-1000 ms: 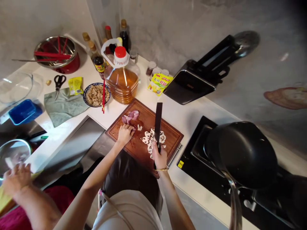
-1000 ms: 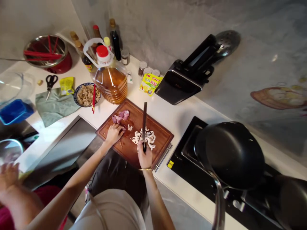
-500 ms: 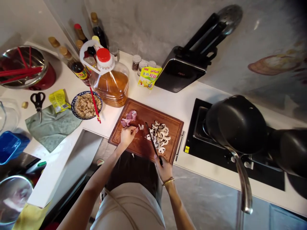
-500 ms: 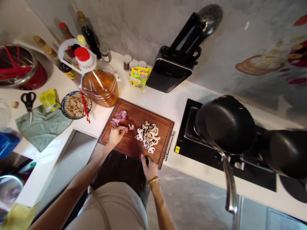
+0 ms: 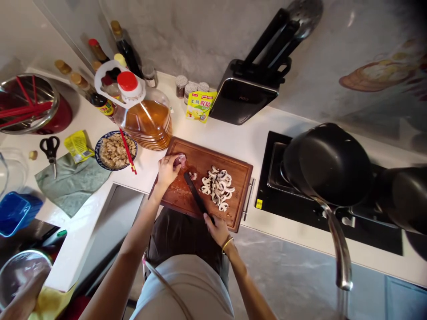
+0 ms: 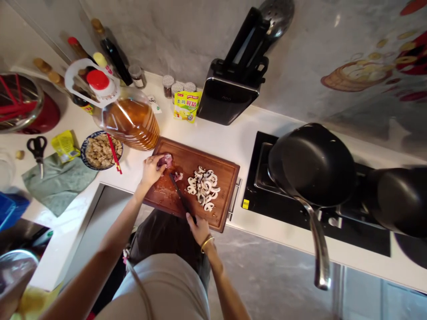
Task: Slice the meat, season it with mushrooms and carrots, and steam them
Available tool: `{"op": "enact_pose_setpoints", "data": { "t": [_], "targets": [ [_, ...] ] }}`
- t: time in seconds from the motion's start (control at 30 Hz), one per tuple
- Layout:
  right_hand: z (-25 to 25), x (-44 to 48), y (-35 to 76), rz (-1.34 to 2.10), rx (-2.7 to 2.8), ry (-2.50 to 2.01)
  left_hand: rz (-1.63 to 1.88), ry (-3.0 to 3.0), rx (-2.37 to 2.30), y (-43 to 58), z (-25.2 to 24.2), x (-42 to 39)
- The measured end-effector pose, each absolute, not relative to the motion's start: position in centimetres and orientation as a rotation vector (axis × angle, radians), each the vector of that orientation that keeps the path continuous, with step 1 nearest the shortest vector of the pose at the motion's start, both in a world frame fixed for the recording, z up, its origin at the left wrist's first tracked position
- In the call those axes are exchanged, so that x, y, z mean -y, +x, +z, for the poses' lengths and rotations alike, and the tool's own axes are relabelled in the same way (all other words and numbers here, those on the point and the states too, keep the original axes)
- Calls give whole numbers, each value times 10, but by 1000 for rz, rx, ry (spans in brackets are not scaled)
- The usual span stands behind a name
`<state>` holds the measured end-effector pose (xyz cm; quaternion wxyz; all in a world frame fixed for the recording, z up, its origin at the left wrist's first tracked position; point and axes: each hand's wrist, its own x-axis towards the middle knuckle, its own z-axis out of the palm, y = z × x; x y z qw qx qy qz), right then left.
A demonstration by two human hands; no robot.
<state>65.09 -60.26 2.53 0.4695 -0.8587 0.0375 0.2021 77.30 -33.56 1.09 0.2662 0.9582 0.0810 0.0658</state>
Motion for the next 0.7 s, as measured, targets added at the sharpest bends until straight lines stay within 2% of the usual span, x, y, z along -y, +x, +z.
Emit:
{"op": "enact_pose_setpoints", "data": {
  "t": [0.13, 0.43, 0.6, 0.7],
  "targets": [
    [15, 600, 658, 513, -182, -2029, 146, 2686, -127, 785, 6, 345],
    [7, 615, 668, 521, -128, -2106, 334, 2594, -334, 773, 19, 363],
    [6, 619, 668, 572, -79, -2128, 216, 2283, -291, 726, 34, 359],
    [6, 623, 670, 566, -51, -2166, 111, 2400, -221, 702, 29, 363]
  ]
}}
